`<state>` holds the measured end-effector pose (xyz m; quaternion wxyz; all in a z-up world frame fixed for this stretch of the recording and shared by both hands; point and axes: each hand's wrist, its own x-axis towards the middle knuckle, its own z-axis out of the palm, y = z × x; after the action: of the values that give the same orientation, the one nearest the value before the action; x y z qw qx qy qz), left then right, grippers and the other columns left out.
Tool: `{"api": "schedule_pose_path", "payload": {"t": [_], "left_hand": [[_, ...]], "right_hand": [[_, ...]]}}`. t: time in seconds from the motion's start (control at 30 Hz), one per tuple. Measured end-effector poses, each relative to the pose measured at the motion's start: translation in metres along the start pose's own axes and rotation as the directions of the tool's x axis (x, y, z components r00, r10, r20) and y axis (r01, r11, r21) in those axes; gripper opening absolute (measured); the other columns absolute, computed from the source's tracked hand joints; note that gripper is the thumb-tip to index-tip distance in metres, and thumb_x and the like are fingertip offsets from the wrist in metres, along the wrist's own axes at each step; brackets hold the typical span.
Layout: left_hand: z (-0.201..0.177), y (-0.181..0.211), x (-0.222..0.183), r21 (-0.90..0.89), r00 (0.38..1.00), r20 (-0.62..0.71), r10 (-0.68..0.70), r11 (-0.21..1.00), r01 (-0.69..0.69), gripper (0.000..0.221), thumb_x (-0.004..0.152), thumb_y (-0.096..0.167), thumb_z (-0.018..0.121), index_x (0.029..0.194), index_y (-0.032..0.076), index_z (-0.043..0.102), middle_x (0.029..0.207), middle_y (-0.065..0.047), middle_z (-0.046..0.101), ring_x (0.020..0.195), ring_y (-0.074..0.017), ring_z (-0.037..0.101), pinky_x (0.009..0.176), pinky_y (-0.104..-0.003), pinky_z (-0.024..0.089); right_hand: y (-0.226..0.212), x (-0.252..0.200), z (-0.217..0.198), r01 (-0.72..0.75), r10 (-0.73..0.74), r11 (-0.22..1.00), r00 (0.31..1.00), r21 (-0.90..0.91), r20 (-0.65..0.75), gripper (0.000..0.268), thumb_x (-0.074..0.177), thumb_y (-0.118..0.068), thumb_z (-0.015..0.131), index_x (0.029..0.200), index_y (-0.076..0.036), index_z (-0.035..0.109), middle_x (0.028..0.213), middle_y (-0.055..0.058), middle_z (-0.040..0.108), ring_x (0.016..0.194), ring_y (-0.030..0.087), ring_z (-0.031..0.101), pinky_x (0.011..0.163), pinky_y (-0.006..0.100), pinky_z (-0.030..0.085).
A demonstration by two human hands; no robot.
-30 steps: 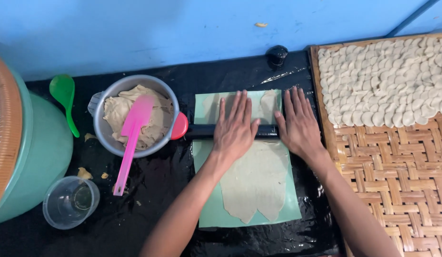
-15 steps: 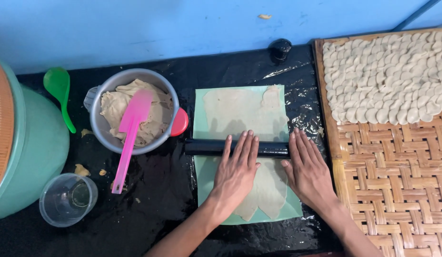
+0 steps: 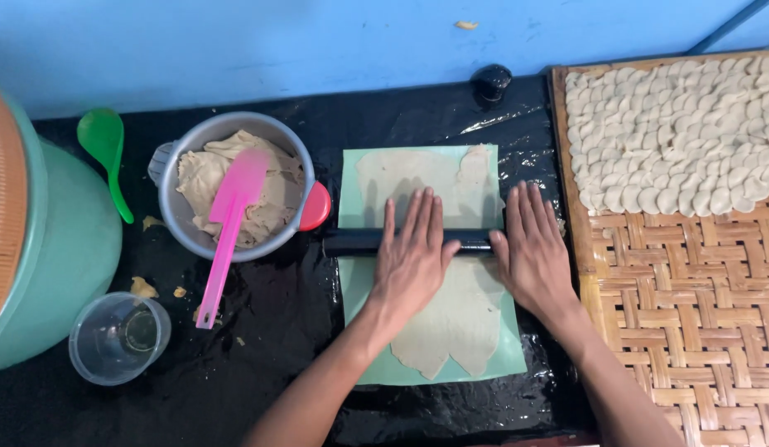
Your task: Rolling out food dough into thin sheets and cutting circles using a manual cutter.
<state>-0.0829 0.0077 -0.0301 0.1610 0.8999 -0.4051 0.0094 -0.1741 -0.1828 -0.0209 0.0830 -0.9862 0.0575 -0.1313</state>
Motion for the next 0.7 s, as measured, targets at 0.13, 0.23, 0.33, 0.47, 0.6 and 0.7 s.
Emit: {"api": "schedule_pose_path", "payload": {"t": [0.13,0.23,0.33,0.47,0.6,0.7], "left_hand": [[0.002,0.016,-0.038,-0.014,0.996,-0.071,0.046,0.999,-0.047,0.071,0.101,0.039,0.045,0.154,-0.007,0.035,0.164,-0.023,0.033,0.154,-0.0331,0.025,0.125,-0.057,0.01],[-0.008,0.025,-0.062,0.149,0.996,0.032,0.086,0.985,-0.09,0.066,0.103,0.034,0.048,0.155,-0.005,0.035,0.163,-0.022,0.035,0.154,-0.0319,0.028,0.126,-0.054,0.011],[-0.015,0.025,-0.065,0.039,0.993,0.057,0.103,0.994,-0.106,0.066,0.104,0.033,0.049,0.155,-0.007,0.036,0.162,-0.023,0.037,0.153,-0.0339,0.03,0.127,-0.054,0.012],[-0.009,0.014,-0.033,-0.037,0.993,0.111,0.045,0.998,-0.041,0.062,0.106,0.039,0.047,0.151,-0.004,0.04,0.161,-0.022,0.035,0.154,-0.0355,0.027,0.127,-0.062,0.007],[0.005,-0.007,0.005,-0.02,0.988,-0.153,0.0,1.0,-0.003,0.065,0.105,0.042,0.041,0.153,-0.002,0.04,0.164,-0.022,0.034,0.155,-0.0339,0.024,0.125,-0.06,0.006],[0.01,-0.008,0.007,0.002,0.992,-0.124,-0.006,1.0,0.006,0.067,0.106,0.043,0.037,0.155,-0.004,0.038,0.165,-0.021,0.033,0.156,-0.0321,0.024,0.127,-0.06,0.006]], "right_hand": [[-0.017,-0.037,-0.016,0.002,-0.001,1.0,1.0,-0.007,0.019,0.066,0.101,-0.029,0.049,0.152,0.011,0.038,0.159,0.027,0.04,0.15,0.04,0.034,0.123,0.053,0.026],[-0.021,-0.064,-0.019,0.02,-0.02,1.0,1.0,-0.015,0.022,0.063,0.101,-0.029,0.048,0.15,0.009,0.039,0.159,0.027,0.04,0.149,0.04,0.037,0.122,0.052,0.028],[-0.02,-0.067,-0.024,0.032,-0.032,0.999,0.999,0.009,0.028,0.06,0.102,-0.028,0.046,0.149,0.009,0.042,0.156,0.027,0.042,0.147,0.039,0.041,0.123,0.051,0.03],[-0.006,-0.035,-0.021,0.031,-0.034,0.997,0.999,0.077,0.041,0.056,0.107,-0.031,0.047,0.147,0.009,0.047,0.157,0.029,0.044,0.148,0.041,0.041,0.122,0.047,0.032],[0.003,0.014,-0.01,0.005,-0.008,0.994,1.0,0.105,0.023,0.056,0.107,-0.03,0.046,0.148,0.007,0.049,0.155,0.031,0.044,0.148,0.043,0.038,0.123,0.05,0.029],[0.007,0.013,0.001,0.003,-0.003,0.999,1.0,0.054,0.0,0.058,0.108,-0.029,0.044,0.151,0.01,0.044,0.157,0.03,0.043,0.151,0.042,0.036,0.125,0.05,0.028]]}}
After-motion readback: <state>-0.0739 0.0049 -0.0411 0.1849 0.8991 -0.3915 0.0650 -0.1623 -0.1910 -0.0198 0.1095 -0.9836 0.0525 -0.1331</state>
